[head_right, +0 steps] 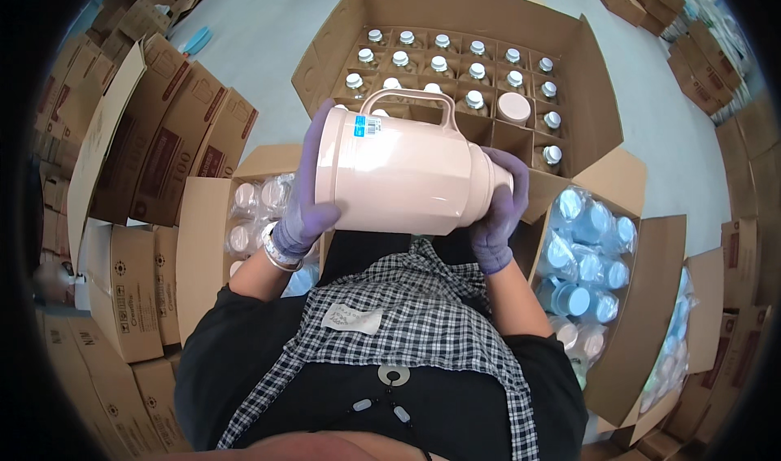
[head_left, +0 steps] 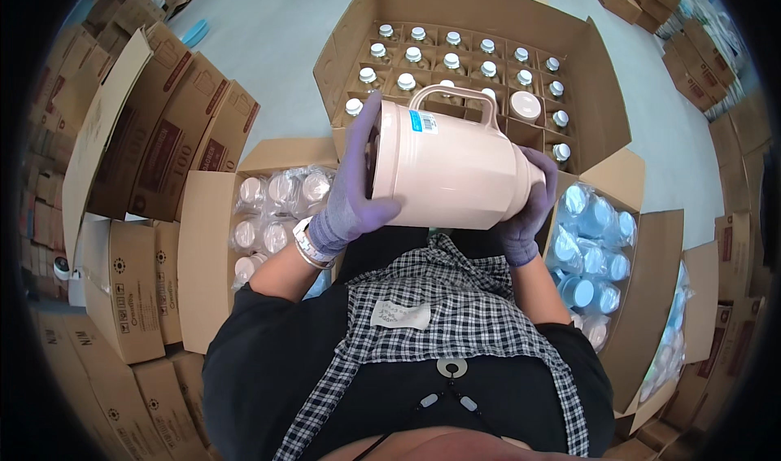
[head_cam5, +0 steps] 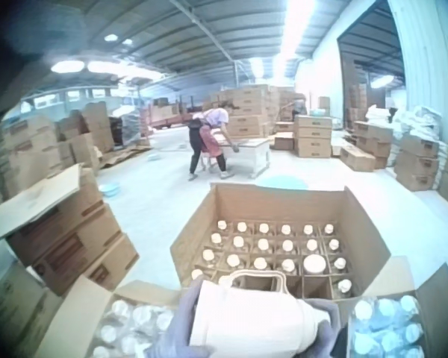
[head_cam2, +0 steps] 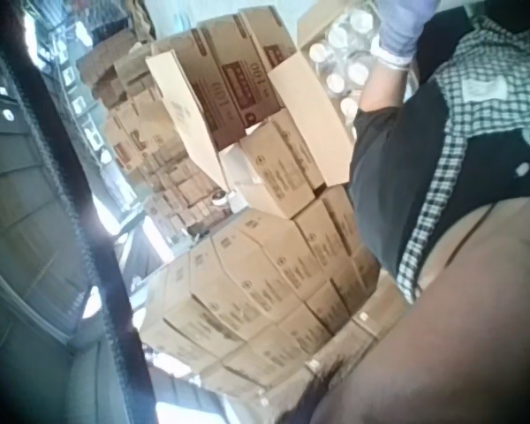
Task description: The person assembles thermos flasks by attaching lids and handles, then wraps each unit in plastic and places them into a cardboard box. The person handles pink and blue thermos bodies, lids, and handles, and uses plastic wrap to package the finished units.
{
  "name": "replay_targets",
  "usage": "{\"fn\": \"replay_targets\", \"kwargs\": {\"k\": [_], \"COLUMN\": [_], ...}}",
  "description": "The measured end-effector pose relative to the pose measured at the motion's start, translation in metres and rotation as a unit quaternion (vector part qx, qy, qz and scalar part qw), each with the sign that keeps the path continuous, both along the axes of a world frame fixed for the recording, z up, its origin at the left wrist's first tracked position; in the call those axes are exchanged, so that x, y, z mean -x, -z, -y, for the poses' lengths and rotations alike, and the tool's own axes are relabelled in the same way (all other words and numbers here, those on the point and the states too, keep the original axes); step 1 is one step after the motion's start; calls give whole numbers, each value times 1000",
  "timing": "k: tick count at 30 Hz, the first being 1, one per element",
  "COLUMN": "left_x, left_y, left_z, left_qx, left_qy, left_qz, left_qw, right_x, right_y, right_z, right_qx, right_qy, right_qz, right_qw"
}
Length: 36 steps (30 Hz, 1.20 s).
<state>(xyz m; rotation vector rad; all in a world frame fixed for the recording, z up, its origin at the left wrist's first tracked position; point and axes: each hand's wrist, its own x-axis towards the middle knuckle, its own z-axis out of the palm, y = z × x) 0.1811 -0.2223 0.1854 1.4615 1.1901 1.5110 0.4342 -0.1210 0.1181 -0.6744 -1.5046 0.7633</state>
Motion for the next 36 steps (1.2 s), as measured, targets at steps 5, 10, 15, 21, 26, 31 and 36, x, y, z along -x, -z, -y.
{"fn": "replay_targets", "kwargs": {"k": [5, 10, 15, 21, 26, 31, 36], "left_x": [-1, -6, 30, 24, 19, 55, 71], "left_y": [19, 23, 81, 76, 38, 92, 94], "left_z": [-1, -1, 28, 41, 22, 36, 13], "left_qx": [-31, 7, 169, 241, 148, 100, 172], "left_qy": [-14, 1, 46, 31, -80, 38, -2], "left_qz": [30, 145, 80, 243, 6, 245, 490], "left_qw": [999, 989, 981, 939, 986, 964, 855], "right_x": [1, -2, -28, -24, 0, 10, 39], "right_y": [-4, -3, -21, -19, 26, -1, -8], "right_z": [-8, 5, 6, 16, 21, -6, -134], "right_qx": [-1, 50, -233, -33, 244, 145, 163], "right_qy": [-15, 10, -34, -58, -70, -131, -304], "right_qz": [66, -16, 46, -2, -84, -25, 115], "right_qw": [998, 999, 971, 998, 963, 981, 932]}}
